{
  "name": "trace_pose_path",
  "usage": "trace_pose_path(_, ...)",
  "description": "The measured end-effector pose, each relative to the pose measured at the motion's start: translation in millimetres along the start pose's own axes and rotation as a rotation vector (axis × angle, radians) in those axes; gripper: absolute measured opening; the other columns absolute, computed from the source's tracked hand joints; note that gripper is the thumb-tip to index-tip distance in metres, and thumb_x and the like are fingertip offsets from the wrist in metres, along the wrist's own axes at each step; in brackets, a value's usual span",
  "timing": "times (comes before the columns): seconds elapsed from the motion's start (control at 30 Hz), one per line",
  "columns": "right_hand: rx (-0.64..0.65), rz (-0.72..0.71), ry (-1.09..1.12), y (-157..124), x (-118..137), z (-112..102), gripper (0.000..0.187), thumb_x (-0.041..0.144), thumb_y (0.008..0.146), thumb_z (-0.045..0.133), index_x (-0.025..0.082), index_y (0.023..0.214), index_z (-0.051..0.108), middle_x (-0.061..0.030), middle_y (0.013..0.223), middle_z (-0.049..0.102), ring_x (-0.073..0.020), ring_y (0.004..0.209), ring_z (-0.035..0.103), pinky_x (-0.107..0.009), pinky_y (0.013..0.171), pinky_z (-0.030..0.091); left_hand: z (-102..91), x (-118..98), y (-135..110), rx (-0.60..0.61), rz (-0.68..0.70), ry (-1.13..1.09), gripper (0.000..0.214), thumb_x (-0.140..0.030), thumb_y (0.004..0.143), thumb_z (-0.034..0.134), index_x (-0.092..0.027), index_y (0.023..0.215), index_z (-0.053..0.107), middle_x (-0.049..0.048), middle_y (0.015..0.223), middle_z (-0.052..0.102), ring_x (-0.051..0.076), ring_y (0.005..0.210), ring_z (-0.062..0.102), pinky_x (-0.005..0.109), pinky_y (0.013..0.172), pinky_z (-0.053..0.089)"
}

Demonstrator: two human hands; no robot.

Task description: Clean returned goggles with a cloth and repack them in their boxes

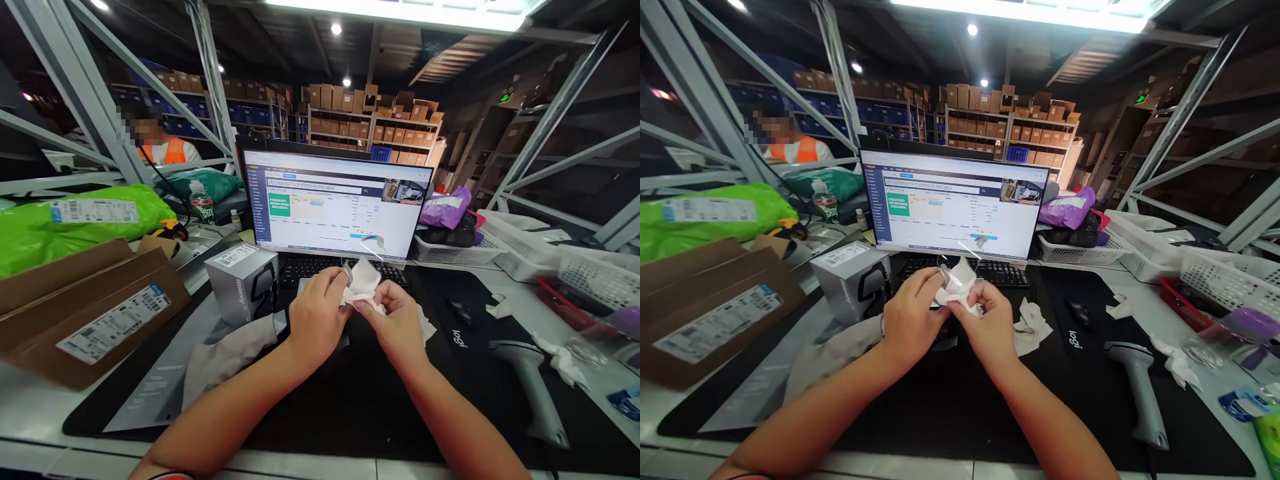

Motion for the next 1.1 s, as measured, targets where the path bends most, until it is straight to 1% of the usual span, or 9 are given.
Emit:
trace_pose_path(0.1, -0.132, -0.089, -0.187, -9, 1, 2, 0.035, 0.031, 0.073, 0.077, 0.021, 0.063, 0.044, 0.0054, 0.061, 0.048, -0.0108, 0.058, 0.040, -0.023, 0.055, 0.032, 5.9, -7, -6, 0.074, 0.048, -0.005, 0.029, -0.017, 0.087, 0.066, -0.015, 0.116, 0.063, 0.0111, 0.115, 0.070, 0.026, 0.094, 0.069, 0.034, 0.071, 0.056)
trace_pose_path(0.2, -0.183, -0.132, -0.216, -10, 1, 1, 0.033, 0.029, 0.074, 0.075, 0.021, 0.062, 0.046, 0.0062, 0.058, 0.046, -0.0103, 0.056, 0.039, -0.023, 0.054, 0.032, 9.6, -8, -7, 0.107, 0.049, -0.003, 0.031, -0.018, 0.086, 0.068, -0.016, 0.117, 0.062, 0.0099, 0.116, 0.070, 0.025, 0.091, 0.070, 0.033, 0.067, 0.055)
trace_pose_path(0.4, -0.199, 0.005, 0.081, 12, 4, -31, 0.046, 0.027, 0.060, 0.088, 0.021, 0.060, 0.043, 0.0069, 0.056, 0.048, -0.0090, 0.054, 0.041, -0.021, 0.052, 0.032, 11.0, -13, -2, 0.114, 0.133, -0.090, 0.034, -0.016, 0.087, 0.067, -0.021, 0.120, 0.060, 0.0052, 0.119, 0.073, 0.021, 0.094, 0.073, 0.029, 0.068, 0.057)
trace_pose_path(0.5, -0.212, 0.032, 0.318, 24, 10, -51, 0.049, 0.026, 0.059, 0.089, 0.021, 0.061, 0.040, 0.0076, 0.054, 0.050, -0.0084, 0.052, 0.042, -0.021, 0.053, 0.035, 10.0, -21, -4, 0.134, 0.250, -0.173, 0.034, -0.012, 0.089, 0.063, -0.021, 0.122, 0.060, 0.0042, 0.127, 0.071, 0.021, 0.105, 0.071, 0.030, 0.081, 0.058)
trace_pose_path(0.6, -0.248, 0.013, 0.379, 26, 15, -55, 0.048, 0.027, 0.064, 0.087, 0.022, 0.062, 0.039, 0.0075, 0.056, 0.051, -0.0084, 0.053, 0.043, -0.021, 0.054, 0.036, 11.7, -22, -7, 0.187, 0.245, -0.216, 0.033, -0.012, 0.091, 0.060, -0.022, 0.123, 0.060, 0.0056, 0.139, 0.064, 0.020, 0.110, 0.070, 0.029, 0.081, 0.060)
trace_pose_path(0.73, -0.244, -0.081, 0.027, 7, 14, -30, 0.040, 0.025, 0.070, 0.080, 0.022, 0.063, 0.041, 0.0075, 0.057, 0.046, -0.0092, 0.053, 0.040, -0.022, 0.051, 0.033, 12.8, -12, -6, 0.227, 0.112, -0.242, 0.038, -0.018, 0.090, 0.064, -0.022, 0.127, 0.057, 0.0092, 0.145, 0.059, 0.023, 0.117, 0.068, 0.030, 0.083, 0.062)
trace_pose_path(0.83, -0.202, -0.259, -0.280, -12, 12, -4, 0.033, 0.019, 0.071, 0.074, 0.022, 0.059, 0.043, 0.0066, 0.056, 0.046, -0.0102, 0.054, 0.041, -0.024, 0.052, 0.032, 10.2, -3, -4, 0.203, 0.023, -0.274, 0.042, -0.014, 0.087, 0.063, -0.023, 0.127, 0.056, 0.0101, 0.143, 0.060, 0.024, 0.119, 0.067, 0.031, 0.086, 0.062)
trace_pose_path(0.9, -0.190, -0.316, -0.342, -18, 11, 3, 0.031, 0.019, 0.073, 0.073, 0.022, 0.058, 0.045, 0.0058, 0.055, 0.048, -0.0110, 0.054, 0.043, -0.025, 0.055, 0.034, 9.1, 0, -3, 0.187, -0.010, -0.285, 0.042, -0.011, 0.084, 0.063, -0.023, 0.124, 0.058, 0.0104, 0.140, 0.062, 0.025, 0.118, 0.068, 0.032, 0.087, 0.062)
trace_pose_path(1.1, -0.204, -0.005, 0.090, 7, 10, -31, 0.051, 0.030, 0.061, 0.088, 0.022, 0.059, 0.038, 0.0071, 0.055, 0.048, -0.0091, 0.051, 0.042, -0.023, 0.050, 0.033, 10.0, -14, -6, 0.218, 0.064, -0.291, 0.039, -0.017, 0.087, 0.067, -0.025, 0.125, 0.058, 0.0079, 0.140, 0.062, 0.023, 0.116, 0.069, 0.029, 0.082, 0.062)
Point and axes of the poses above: each hand's wrist, its own y-axis towards the middle knuckle, its own z-axis out of the palm, x = y × z, the point moved 5 cm from there along y, towards the middle knuckle
